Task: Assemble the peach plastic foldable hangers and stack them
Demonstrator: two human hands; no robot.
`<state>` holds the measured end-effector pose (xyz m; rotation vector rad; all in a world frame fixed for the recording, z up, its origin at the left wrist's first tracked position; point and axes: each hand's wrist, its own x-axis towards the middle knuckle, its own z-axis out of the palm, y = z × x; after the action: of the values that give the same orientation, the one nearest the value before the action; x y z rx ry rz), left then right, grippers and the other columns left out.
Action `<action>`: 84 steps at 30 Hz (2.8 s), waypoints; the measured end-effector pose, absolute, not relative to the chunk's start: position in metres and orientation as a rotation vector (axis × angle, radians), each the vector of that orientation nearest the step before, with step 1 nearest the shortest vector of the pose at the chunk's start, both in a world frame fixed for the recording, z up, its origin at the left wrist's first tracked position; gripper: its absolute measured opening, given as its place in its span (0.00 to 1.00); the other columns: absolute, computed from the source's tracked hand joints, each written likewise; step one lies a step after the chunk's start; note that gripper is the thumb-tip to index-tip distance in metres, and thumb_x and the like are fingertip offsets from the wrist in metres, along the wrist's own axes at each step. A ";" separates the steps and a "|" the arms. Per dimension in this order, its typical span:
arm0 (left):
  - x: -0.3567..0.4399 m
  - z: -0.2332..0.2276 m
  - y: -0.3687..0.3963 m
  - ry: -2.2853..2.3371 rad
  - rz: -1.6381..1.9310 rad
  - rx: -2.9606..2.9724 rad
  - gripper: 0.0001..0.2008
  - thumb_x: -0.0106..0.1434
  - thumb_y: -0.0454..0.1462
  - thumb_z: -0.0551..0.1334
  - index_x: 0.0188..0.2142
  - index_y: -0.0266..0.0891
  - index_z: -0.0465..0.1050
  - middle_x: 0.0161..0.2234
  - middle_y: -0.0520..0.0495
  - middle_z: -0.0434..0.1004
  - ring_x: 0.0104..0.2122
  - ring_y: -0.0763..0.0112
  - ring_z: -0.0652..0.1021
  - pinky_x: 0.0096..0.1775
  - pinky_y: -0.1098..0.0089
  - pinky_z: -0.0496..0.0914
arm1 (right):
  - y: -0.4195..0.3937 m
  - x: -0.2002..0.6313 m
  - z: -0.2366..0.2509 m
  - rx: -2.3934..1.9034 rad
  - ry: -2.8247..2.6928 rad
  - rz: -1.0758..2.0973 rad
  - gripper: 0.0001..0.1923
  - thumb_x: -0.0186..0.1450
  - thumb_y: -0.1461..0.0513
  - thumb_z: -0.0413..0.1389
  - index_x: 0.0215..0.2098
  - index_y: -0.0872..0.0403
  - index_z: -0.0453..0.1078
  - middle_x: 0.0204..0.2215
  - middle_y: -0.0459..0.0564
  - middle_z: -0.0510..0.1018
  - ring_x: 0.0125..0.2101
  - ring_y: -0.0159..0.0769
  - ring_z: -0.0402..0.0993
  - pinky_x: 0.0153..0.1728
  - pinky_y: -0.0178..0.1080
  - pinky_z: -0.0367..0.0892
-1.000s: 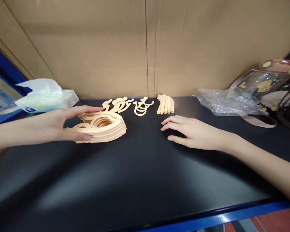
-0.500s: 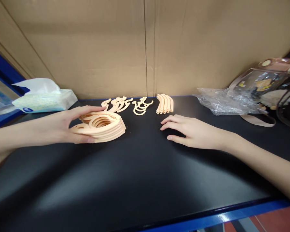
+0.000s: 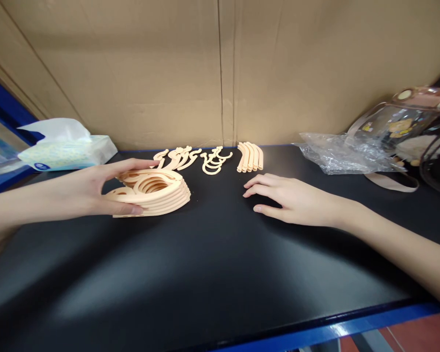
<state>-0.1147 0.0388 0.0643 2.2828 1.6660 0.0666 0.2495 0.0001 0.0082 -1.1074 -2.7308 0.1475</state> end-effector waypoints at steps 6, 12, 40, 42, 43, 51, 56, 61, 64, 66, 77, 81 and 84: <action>-0.111 0.066 0.035 1.648 0.066 2.245 0.43 0.52 0.55 0.63 0.64 0.49 0.51 0.54 0.50 0.70 0.46 0.59 0.76 0.42 0.71 0.70 | 0.000 0.250 0.008 -1.099 -2.734 0.157 0.17 0.70 0.57 0.48 0.53 0.53 0.67 0.54 0.53 0.70 0.54 0.41 0.66 0.55 0.47 0.64; -0.111 0.066 0.035 1.641 0.065 2.272 0.42 0.53 0.55 0.62 0.64 0.49 0.52 0.54 0.51 0.70 0.47 0.59 0.75 0.43 0.71 0.69 | 0.001 0.250 0.008 -1.097 -2.735 0.148 0.17 0.70 0.57 0.48 0.53 0.54 0.67 0.54 0.54 0.70 0.54 0.42 0.66 0.55 0.47 0.64; -0.117 0.067 0.037 1.597 0.027 2.339 0.40 0.54 0.55 0.63 0.63 0.52 0.52 0.61 0.51 0.61 0.51 0.60 0.71 0.52 0.66 0.64 | 0.000 0.249 0.009 -1.104 -2.730 0.159 0.17 0.69 0.57 0.48 0.53 0.53 0.67 0.54 0.54 0.70 0.54 0.42 0.66 0.55 0.47 0.64; -0.117 0.066 0.038 1.590 0.032 2.358 0.40 0.54 0.54 0.63 0.63 0.52 0.52 0.62 0.52 0.59 0.53 0.59 0.70 0.54 0.64 0.62 | 0.000 0.249 0.009 -1.101 -2.726 0.161 0.16 0.69 0.57 0.48 0.52 0.53 0.68 0.54 0.54 0.70 0.54 0.42 0.67 0.55 0.48 0.64; -0.117 0.065 0.038 1.586 0.041 2.369 0.40 0.54 0.54 0.63 0.63 0.52 0.53 0.62 0.52 0.59 0.53 0.59 0.70 0.55 0.64 0.62 | 0.000 0.249 0.009 -1.095 -2.724 0.163 0.16 0.69 0.57 0.48 0.52 0.53 0.68 0.53 0.54 0.71 0.54 0.42 0.67 0.55 0.48 0.64; -0.116 0.062 0.036 1.504 0.187 2.469 0.44 0.53 0.55 0.64 0.65 0.49 0.50 0.64 0.48 0.56 0.59 0.54 0.64 0.58 0.60 0.59 | 0.000 0.250 0.009 -1.083 -2.717 0.166 0.16 0.69 0.57 0.48 0.52 0.51 0.67 0.53 0.53 0.71 0.54 0.42 0.67 0.55 0.49 0.64; -0.079 0.061 0.010 1.248 0.658 2.782 0.44 0.55 0.57 0.62 0.65 0.48 0.49 0.66 0.50 0.52 0.65 0.53 0.52 0.63 0.54 0.48 | 0.000 0.249 0.009 -1.095 -2.724 0.169 0.16 0.69 0.57 0.48 0.53 0.53 0.67 0.53 0.53 0.70 0.54 0.42 0.66 0.55 0.48 0.64; -0.028 0.035 -0.025 0.831 0.518 3.027 0.33 0.64 0.48 0.58 0.65 0.54 0.49 0.66 0.54 0.54 0.66 0.59 0.52 0.65 0.52 0.50 | 0.000 0.248 0.009 -1.090 -2.720 0.182 0.16 0.69 0.57 0.49 0.52 0.53 0.67 0.52 0.53 0.71 0.51 0.42 0.69 0.53 0.48 0.66; -0.012 0.020 -0.033 0.634 0.361 3.126 0.27 0.67 0.44 0.54 0.64 0.47 0.53 0.65 0.51 0.56 0.66 0.63 0.53 0.66 0.55 0.53 | -0.001 0.248 0.009 -1.082 -2.712 0.170 0.16 0.69 0.58 0.49 0.52 0.53 0.67 0.52 0.54 0.71 0.51 0.42 0.69 0.52 0.47 0.67; -0.012 0.021 -0.029 0.587 0.301 3.164 0.26 0.67 0.43 0.54 0.64 0.43 0.54 0.65 0.49 0.56 0.66 0.63 0.53 0.66 0.56 0.51 | -0.001 0.249 0.010 -1.084 -2.714 0.163 0.16 0.69 0.58 0.49 0.52 0.54 0.67 0.52 0.54 0.71 0.51 0.43 0.69 0.52 0.47 0.66; -0.105 0.049 0.048 1.208 0.465 2.884 0.36 0.56 0.60 0.59 0.58 0.44 0.63 0.61 0.46 0.63 0.64 0.52 0.56 0.59 0.43 0.54 | -0.001 0.249 0.009 -1.115 -2.733 0.132 0.16 0.70 0.58 0.48 0.52 0.54 0.68 0.54 0.53 0.70 0.52 0.42 0.68 0.54 0.48 0.65; -0.111 0.045 0.049 1.244 0.458 2.823 0.35 0.56 0.60 0.60 0.57 0.45 0.64 0.60 0.47 0.65 0.64 0.54 0.57 0.58 0.44 0.55 | -0.001 0.248 0.010 -1.118 -2.736 0.134 0.16 0.70 0.58 0.48 0.52 0.55 0.68 0.53 0.53 0.70 0.53 0.42 0.67 0.55 0.47 0.65; -0.108 0.047 0.048 1.285 0.455 2.750 0.37 0.54 0.61 0.60 0.56 0.43 0.64 0.60 0.45 0.65 0.64 0.53 0.57 0.57 0.45 0.57 | -0.001 0.248 0.010 -1.117 -2.740 0.133 0.17 0.70 0.58 0.48 0.52 0.55 0.68 0.53 0.54 0.70 0.53 0.42 0.67 0.55 0.47 0.65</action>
<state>-0.1079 0.0477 0.0468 2.7501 1.2850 0.4552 0.2485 -0.0012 0.0097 -1.1165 -2.7398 0.1333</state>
